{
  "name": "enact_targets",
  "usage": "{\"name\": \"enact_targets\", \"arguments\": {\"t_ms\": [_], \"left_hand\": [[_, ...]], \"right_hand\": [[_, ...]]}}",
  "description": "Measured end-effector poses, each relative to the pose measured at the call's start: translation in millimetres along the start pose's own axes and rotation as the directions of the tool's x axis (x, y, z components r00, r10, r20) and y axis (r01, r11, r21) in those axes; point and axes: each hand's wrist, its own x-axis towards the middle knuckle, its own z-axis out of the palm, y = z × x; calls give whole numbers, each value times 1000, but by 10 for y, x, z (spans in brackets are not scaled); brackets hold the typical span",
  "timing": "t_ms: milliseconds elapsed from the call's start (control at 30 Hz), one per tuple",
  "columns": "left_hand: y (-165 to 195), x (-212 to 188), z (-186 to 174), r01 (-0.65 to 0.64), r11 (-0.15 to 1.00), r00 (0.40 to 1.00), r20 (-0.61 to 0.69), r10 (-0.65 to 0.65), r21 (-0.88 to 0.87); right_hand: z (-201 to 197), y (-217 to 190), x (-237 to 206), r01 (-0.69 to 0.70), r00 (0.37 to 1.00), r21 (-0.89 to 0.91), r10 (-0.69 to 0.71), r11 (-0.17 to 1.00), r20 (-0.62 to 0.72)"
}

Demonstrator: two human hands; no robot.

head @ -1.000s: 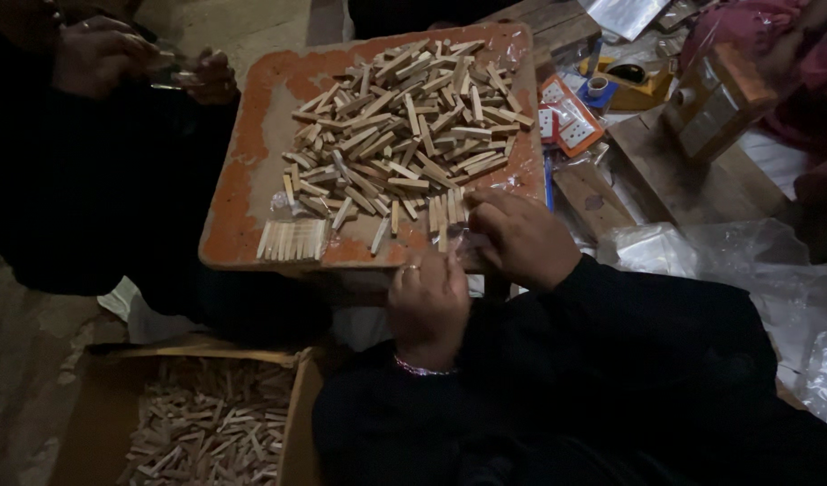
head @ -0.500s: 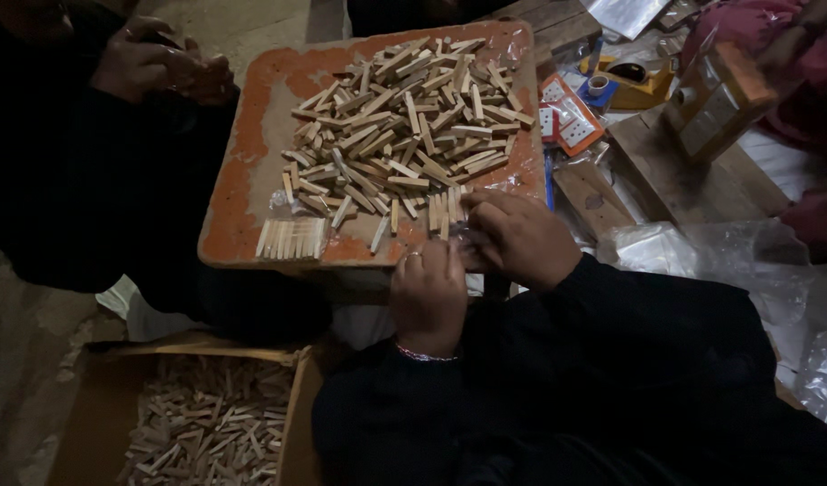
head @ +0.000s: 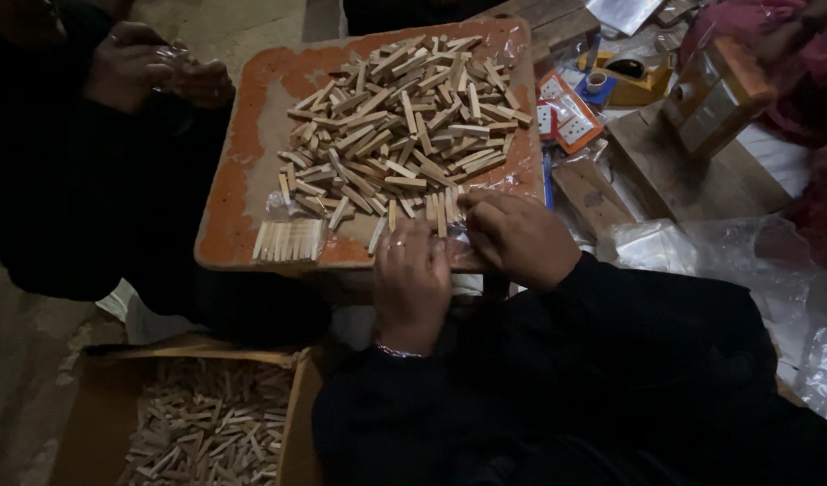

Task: The person picks small wooden sticks from a pile on a table and places them into clear plastic bags. They arrange the sticks neatly inside each bag and seal them, repeating the process to create multiple packaged units.

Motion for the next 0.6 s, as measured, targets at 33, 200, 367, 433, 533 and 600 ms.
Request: {"name": "enact_targets", "arguments": {"t_ms": [33,200,367,433,533,600], "left_hand": [[-20,30,5,-14,1000,1000,18,14,-3],[-72,149,62,-30,999,995,93,29,12],[-89,189,112,-39,999,996,79,37,28],[-69,216,105,-46,998,996,72,43,46],[49,265,28,-19,998,996,87,14,56],[147,316,-83,-9,998,997,81,4,61]], "right_hand": [[-4,-4,7,0,1000,-6,0,1000,2],[-25,-12,12,11,1000,-9,-12,1000,-15],[-21,16,26,9,1000,-27,-8,1000,28],[-8,24,37,6,999,-23,-5,1000,38],[-4,38,37,1,999,-13,-1,1000,46],[-9,46,29,-5,999,-14,6,1000,46]]}}
